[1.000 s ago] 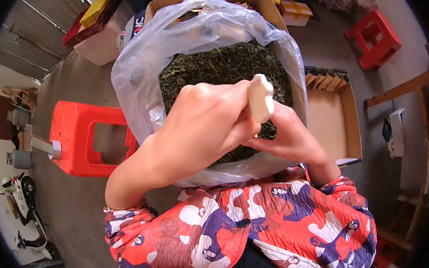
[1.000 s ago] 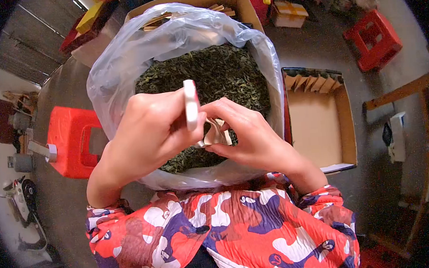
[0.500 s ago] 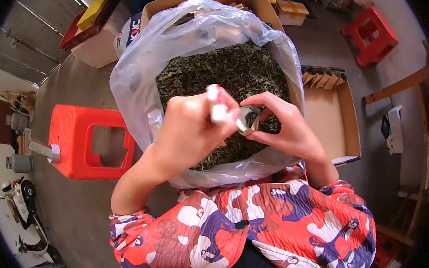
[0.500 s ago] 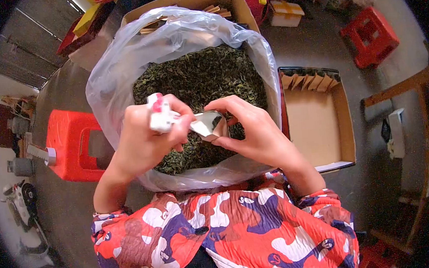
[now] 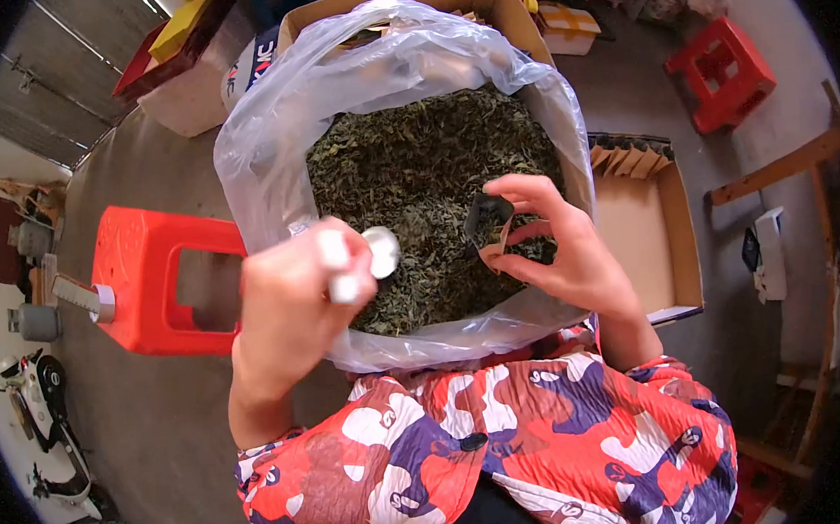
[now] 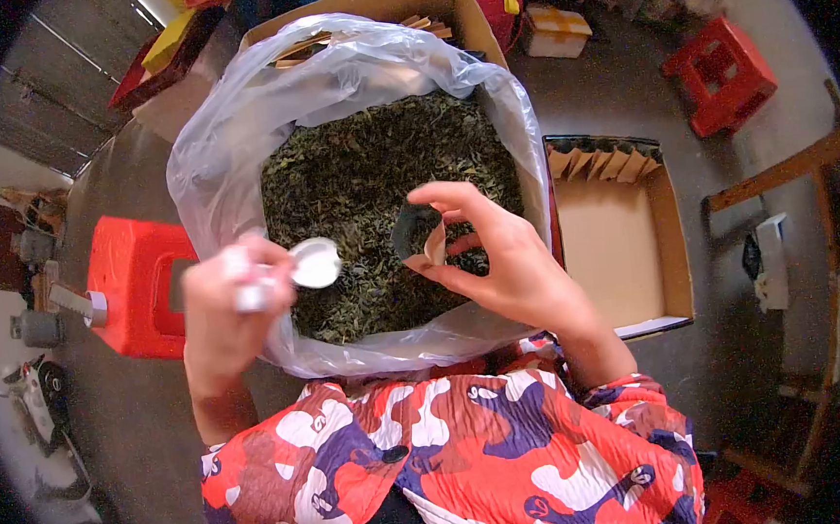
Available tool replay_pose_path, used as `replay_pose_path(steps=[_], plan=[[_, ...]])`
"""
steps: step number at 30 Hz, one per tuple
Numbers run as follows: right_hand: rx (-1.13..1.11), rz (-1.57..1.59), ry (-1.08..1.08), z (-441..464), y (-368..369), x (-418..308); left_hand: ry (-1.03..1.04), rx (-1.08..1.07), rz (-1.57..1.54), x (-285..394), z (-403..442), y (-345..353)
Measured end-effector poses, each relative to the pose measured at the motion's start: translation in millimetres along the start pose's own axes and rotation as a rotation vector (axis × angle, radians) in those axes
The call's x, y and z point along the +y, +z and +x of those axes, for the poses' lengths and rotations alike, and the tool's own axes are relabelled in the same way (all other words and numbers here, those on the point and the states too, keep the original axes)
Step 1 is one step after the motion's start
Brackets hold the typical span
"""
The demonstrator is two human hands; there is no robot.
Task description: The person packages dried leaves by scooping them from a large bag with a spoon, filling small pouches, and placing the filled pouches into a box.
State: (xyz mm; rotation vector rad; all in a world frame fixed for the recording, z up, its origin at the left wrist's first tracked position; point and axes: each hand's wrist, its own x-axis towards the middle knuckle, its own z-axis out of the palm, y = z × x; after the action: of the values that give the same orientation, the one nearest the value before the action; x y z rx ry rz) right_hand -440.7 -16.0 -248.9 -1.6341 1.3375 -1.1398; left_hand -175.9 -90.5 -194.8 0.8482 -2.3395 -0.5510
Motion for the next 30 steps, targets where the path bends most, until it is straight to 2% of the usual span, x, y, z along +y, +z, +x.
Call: replay_pose_path(steps=[1,4,7,8,12,15,17,19,21,23,26,30], plan=[[0.000,-0.017,-0.027,0,0,1,-0.050,-0.093,0.078,5,1,4],[-0.100,-0.123,-0.093,-1,-7,6,-0.064,0.020,0.046,9,0,7],[-0.001,0.048,-0.032,-6,-9,-4,-0.079,0.107,0.066,6,-2,3],[0.020,-0.002,-0.023,-12,-17,-2,-0.099,0.108,0.046,8,-1,5],[0.266,-0.081,-0.180,-17,-44,-22,-0.127,0.106,0.015,11,-2,12],[0.492,-0.177,-0.172,-29,-76,-11,-0.175,0.139,0.000,6,-8,14],[0.643,-0.272,-0.060,-35,-91,5,-0.209,0.143,0.008,4,-9,15],[0.678,-0.234,0.090,-39,-105,44,-0.278,0.143,-0.011,2,-12,16],[0.701,-0.259,0.231,-43,-113,116,-0.261,0.140,-0.013,1,-13,16],[0.750,-0.465,0.176,-46,-112,189,-0.251,0.146,-0.002,3,-14,16],[0.780,-0.503,0.214,-38,-103,252,-0.281,0.138,-0.035,4,-17,14],[0.790,-0.566,0.232,-28,-98,291,-0.253,0.153,-0.043,4,-20,13]])
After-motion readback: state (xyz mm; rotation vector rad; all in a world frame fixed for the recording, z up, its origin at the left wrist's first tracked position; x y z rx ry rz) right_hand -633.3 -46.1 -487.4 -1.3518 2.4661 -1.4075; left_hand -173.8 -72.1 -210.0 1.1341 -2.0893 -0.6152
